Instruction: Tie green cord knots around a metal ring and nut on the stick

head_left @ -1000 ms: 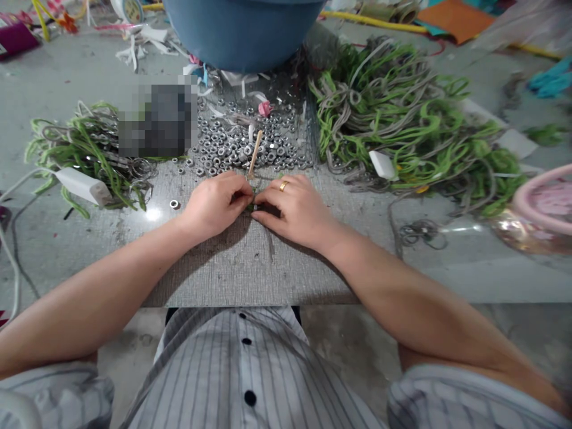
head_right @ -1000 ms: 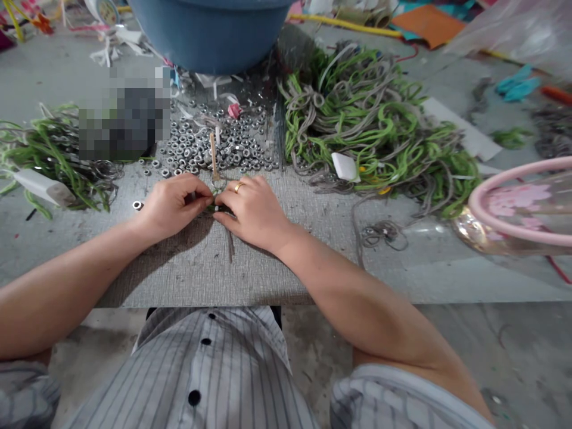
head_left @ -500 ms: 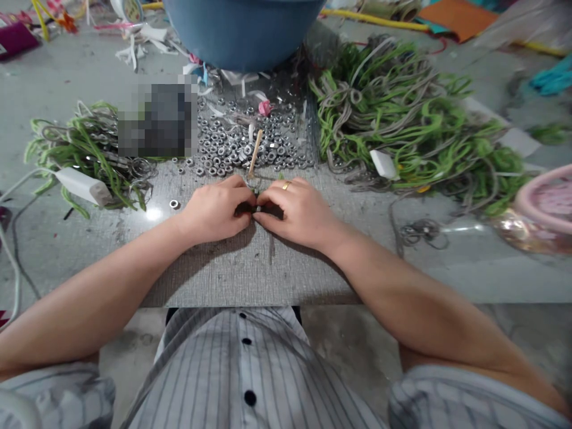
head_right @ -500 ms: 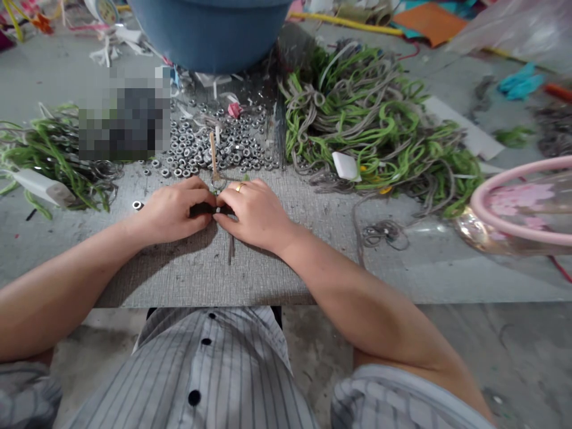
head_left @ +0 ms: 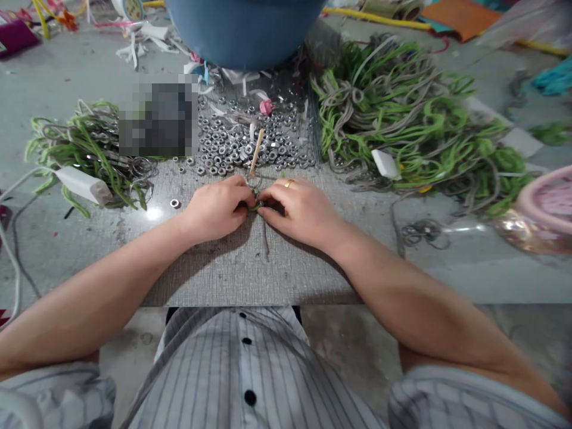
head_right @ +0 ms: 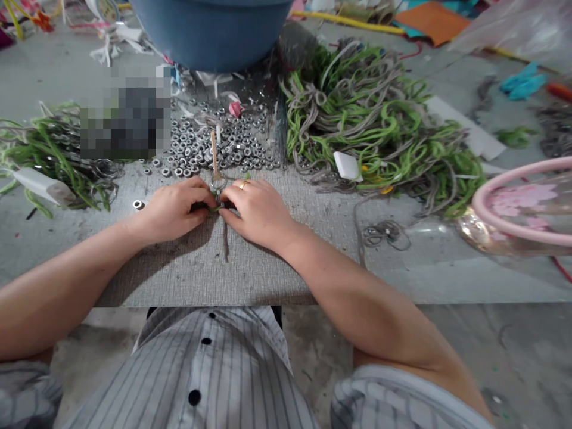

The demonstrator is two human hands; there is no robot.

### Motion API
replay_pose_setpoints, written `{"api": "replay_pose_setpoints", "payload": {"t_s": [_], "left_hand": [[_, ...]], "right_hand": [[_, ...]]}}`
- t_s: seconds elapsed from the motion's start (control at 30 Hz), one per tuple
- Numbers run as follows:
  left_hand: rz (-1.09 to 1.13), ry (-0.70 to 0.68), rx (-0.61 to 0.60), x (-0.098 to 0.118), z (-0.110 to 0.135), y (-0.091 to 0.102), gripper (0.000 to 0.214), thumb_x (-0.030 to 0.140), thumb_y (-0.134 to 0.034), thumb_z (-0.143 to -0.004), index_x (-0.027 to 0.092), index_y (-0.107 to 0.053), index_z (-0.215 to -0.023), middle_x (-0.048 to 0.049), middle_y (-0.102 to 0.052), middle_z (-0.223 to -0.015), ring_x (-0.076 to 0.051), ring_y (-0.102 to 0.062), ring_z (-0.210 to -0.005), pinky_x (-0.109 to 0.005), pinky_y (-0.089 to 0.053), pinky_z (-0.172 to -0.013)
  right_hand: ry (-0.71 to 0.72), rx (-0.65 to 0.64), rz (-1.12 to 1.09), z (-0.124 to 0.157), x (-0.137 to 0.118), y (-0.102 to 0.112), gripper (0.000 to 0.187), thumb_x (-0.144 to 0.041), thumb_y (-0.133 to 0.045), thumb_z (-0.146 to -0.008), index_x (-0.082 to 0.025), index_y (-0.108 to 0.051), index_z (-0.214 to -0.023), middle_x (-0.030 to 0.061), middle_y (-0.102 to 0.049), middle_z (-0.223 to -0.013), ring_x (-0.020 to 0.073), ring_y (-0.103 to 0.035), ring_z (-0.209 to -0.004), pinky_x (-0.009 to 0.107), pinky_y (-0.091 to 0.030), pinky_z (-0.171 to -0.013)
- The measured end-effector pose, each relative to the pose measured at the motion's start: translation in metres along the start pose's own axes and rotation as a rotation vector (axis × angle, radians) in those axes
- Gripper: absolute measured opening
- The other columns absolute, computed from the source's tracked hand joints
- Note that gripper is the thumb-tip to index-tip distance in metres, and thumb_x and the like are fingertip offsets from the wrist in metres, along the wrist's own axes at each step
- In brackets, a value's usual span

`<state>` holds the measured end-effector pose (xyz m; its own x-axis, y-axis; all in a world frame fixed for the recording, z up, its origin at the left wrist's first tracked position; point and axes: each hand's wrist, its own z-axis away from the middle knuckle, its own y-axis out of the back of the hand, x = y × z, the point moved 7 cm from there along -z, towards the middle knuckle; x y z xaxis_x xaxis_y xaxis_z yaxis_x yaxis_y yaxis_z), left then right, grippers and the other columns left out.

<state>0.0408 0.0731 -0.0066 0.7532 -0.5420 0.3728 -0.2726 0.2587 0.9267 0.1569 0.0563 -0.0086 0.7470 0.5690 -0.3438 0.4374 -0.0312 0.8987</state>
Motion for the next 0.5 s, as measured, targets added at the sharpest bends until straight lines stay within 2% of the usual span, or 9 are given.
{"api": "replay_pose_setpoints", "payload": {"t_s": [0.13, 0.2, 0.33, 0.5], "left_hand": [[-0.004, 0.007, 0.003, -0.001, -0.001, 0.000, 0.032, 0.016, -0.049, -0.078, 0.021, -0.074, -0.097, -0.0060, -0.066, -0.100, -0.022, -0.066, -0.086, -0.031, -0.050, -0.070], [-0.004, 0.006, -0.002, 0.000, 0.000, 0.000, 0.031, 0.016, -0.050, -0.078, 0.021, -0.074, -0.097, -0.0060, -0.066, -0.100, -0.023, -0.066, -0.088, -0.032, -0.050, -0.070], [0.009, 0.015, -0.019, 0.001, 0.001, 0.001, 0.031, 0.018, -0.050, -0.078, 0.021, -0.074, -0.098, -0.0058, -0.066, -0.102, -0.023, -0.066, -0.088, -0.033, -0.050, -0.072], [0.014, 0.012, -0.031, 0.003, 0.001, 0.002, 0.029, 0.026, -0.052, -0.080, 0.019, -0.074, -0.098, -0.0063, -0.066, -0.103, -0.024, -0.066, -0.089, -0.033, -0.049, -0.072]], "right_hand": [[0.031, 0.035, -0.027, 0.000, -0.004, 0.007, 0.009, -0.025, -0.059, -0.086, -0.020, -0.064, -0.091, 0.0071, -0.068, -0.088, 0.0223, -0.060, -0.079, 0.035, -0.040, -0.073], [0.111, 0.062, -0.031, 0.001, -0.011, 0.013, 0.010, -0.025, -0.057, -0.088, -0.020, -0.065, -0.086, 0.0057, -0.068, -0.084, 0.0210, -0.060, -0.078, 0.035, -0.040, -0.074], [0.279, 0.034, 0.061, 0.005, -0.025, 0.015, 0.027, -0.029, -0.052, -0.092, -0.020, -0.069, -0.073, 0.0033, -0.067, -0.071, 0.0190, -0.058, -0.072, 0.036, -0.037, -0.072], [0.305, -0.005, 0.160, 0.007, -0.025, 0.010, 0.033, -0.030, -0.049, -0.095, -0.020, -0.074, -0.076, 0.0028, -0.068, -0.069, 0.0174, -0.057, -0.070, 0.034, -0.034, -0.070]]}}
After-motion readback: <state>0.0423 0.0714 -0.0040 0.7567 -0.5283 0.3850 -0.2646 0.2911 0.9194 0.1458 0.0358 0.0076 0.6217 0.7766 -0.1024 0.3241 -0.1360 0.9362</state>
